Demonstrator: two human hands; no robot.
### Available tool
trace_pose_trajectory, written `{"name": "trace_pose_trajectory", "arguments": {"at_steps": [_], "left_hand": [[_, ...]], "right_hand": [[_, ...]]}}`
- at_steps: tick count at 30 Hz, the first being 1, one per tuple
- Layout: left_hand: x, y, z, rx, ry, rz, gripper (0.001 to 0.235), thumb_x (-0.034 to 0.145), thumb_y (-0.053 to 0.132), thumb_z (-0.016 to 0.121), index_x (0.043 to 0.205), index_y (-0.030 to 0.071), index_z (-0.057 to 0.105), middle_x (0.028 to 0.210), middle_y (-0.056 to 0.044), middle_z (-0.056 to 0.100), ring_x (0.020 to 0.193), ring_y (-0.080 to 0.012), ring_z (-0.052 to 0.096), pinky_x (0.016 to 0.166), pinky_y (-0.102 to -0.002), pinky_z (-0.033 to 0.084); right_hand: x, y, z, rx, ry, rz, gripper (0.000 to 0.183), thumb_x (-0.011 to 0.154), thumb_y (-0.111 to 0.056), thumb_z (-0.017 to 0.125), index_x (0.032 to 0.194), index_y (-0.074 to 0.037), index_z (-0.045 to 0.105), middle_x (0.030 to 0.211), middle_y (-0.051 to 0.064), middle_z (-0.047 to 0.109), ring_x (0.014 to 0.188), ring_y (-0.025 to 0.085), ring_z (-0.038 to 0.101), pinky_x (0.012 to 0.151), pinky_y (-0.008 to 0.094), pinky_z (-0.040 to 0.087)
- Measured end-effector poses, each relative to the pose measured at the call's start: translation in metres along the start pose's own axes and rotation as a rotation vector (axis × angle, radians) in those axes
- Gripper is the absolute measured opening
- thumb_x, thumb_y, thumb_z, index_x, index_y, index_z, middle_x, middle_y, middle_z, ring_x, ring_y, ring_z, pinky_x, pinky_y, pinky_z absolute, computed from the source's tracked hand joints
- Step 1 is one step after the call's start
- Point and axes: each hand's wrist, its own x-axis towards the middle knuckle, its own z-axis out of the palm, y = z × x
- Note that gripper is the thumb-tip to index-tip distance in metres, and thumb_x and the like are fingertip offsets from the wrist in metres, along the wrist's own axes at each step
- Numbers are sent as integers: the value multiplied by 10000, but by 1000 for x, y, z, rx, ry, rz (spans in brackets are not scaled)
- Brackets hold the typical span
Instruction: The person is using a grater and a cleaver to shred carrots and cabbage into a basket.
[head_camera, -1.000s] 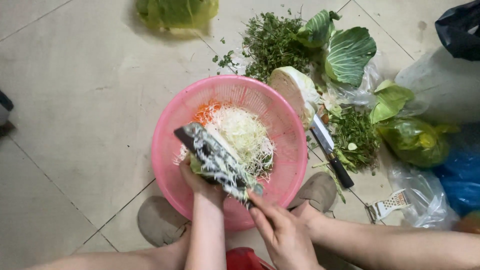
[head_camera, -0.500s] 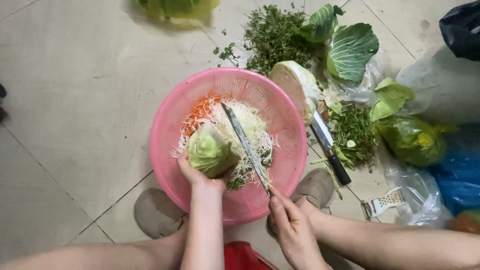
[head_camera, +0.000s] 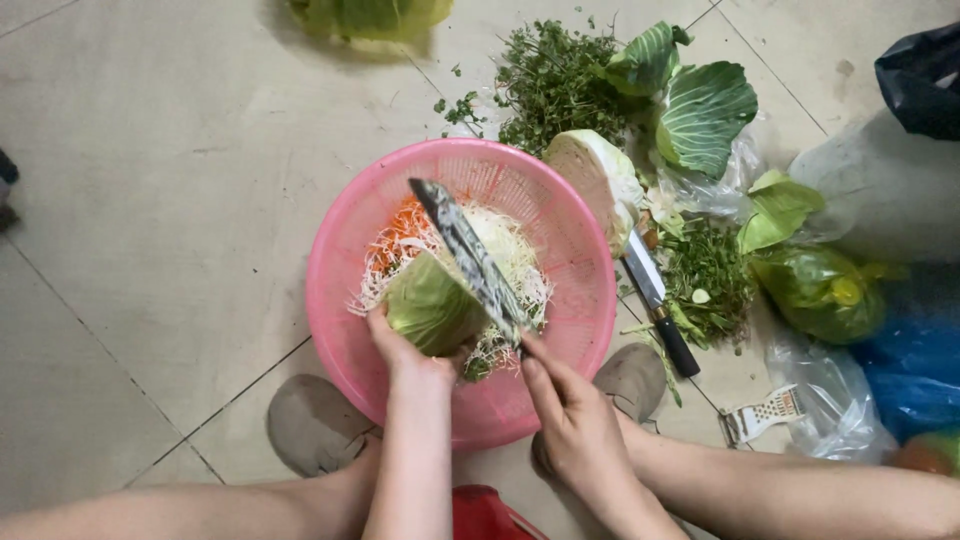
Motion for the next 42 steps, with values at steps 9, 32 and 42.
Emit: {"name": "trace_pose_trajectory", "arguments": {"at_steps": [9,32,42], "left_hand": [[-15,-1,1,23,-130,-61,725,800,663,444,1331,197,604,1350,-172,600,1231,-417,570,980,-654,476],[-11,-4,-1,148,-118,36,670,810,623,401,1288,214,634,1292,-76,644,1159,-326,608,935,-571,506],[-11,-12,-5,154,-94,2,736,807,647,388,1307,164,630,1258,-149,639,1132,-357,610,919,-583,519]], "right_hand": [[22,-13,10,-42,-35,346,428,1070,-272,567,1467,-131,637,1156,283,753,1021,447,675,870,408,534],[17,-22,11,-185,-38,205,402,1011,-332,551,1376,-182,626,1220,164,745,1135,242,748,919,355,568],[17,1,10,-269,-70,222,398,997,-319,594,1375,-200,625,1218,170,742,1111,266,744,919,336,564]]}}
